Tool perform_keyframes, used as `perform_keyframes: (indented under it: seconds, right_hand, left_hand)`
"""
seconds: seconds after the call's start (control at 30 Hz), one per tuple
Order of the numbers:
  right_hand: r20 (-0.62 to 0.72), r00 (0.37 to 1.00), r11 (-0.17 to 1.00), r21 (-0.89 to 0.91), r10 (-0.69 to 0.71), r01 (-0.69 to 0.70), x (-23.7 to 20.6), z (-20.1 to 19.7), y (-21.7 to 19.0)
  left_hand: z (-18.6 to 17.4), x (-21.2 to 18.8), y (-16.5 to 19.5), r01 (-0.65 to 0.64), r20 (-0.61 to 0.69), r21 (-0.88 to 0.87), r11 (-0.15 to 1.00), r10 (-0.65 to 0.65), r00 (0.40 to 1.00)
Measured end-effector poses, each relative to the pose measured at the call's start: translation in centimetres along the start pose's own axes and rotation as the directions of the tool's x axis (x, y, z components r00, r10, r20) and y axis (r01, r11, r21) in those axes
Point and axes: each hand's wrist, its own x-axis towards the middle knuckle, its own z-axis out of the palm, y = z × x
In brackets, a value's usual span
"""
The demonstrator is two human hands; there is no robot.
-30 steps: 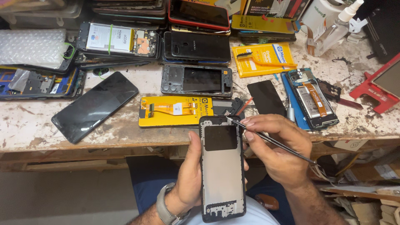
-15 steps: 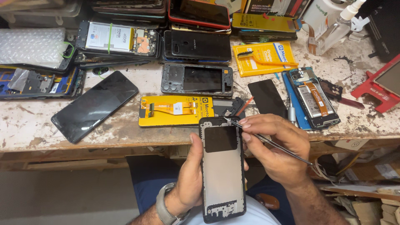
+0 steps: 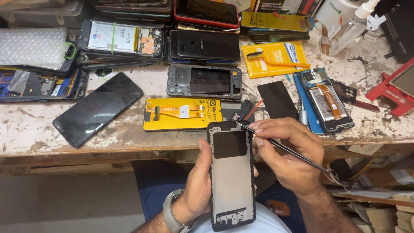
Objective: The person uses a metal spudger to pry and separate the screen assembly from the smartphone frame. They then pick up a new screen assembly and align it with the phone body, preparing to install it.
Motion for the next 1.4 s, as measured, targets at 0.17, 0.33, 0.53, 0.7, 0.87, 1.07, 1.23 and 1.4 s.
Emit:
perform_keyframes:
  seconds: [0.17,0.33,0.53,0.7,0.87,1.07,1.23,1.4]
  right_hand:
    - [-0.001,1.0,1.0,-0.025,-0.016,0.016,0.1,0.1,0.0]
    - [-0.002,0.999,0.999,0.001,-0.037,0.037,0.0,0.2,0.0]
    - [-0.019,1.0,1.0,-0.012,-0.004,0.003,-0.2,0.2,-0.3]
    - [-0.023,1.0,1.0,-0.024,-0.01,0.01,-0.2,0.1,-0.3]
    - [-0.009,1.0,1.0,-0.021,-0.019,0.019,-0.3,0.2,-0.2]
    - [0.0,0.999,0.999,0.0,-0.052,0.052,-0.1,0.1,0.3]
    - [-0.015,1.0,1.0,0.011,-0.009,0.01,0.0,-0.6,0.1]
    - [0.018,0.999,0.999,0.017,-0.038,0.037,0.0,-0.3,0.1]
  left_hand:
    - [0.0,0.0,0.0,0.003,0.015,-0.004,1.0,-0.003,1.0]
    - [-0.2,0.0,-0.2,0.012,-0.001,-0.016,1.0,-0.012,1.0]
    - [-0.2,-0.1,-0.5,-0.033,0.013,-0.005,0.999,0.033,0.999]
    - [-0.1,-0.2,-0.3,-0.041,0.018,-0.01,0.999,0.042,0.999]
    - [0.1,-0.2,0.0,-0.032,0.04,-0.053,0.998,0.034,0.999]
    - [0.2,-0.3,0.4,0.032,0.058,-0.1,0.994,-0.026,0.998]
    - [-0.1,-0.3,0.8,-0.012,0.063,-0.066,0.998,0.016,0.998]
    - [0.2,-0.1,0.4,0.065,0.043,-0.082,0.995,-0.062,0.997]
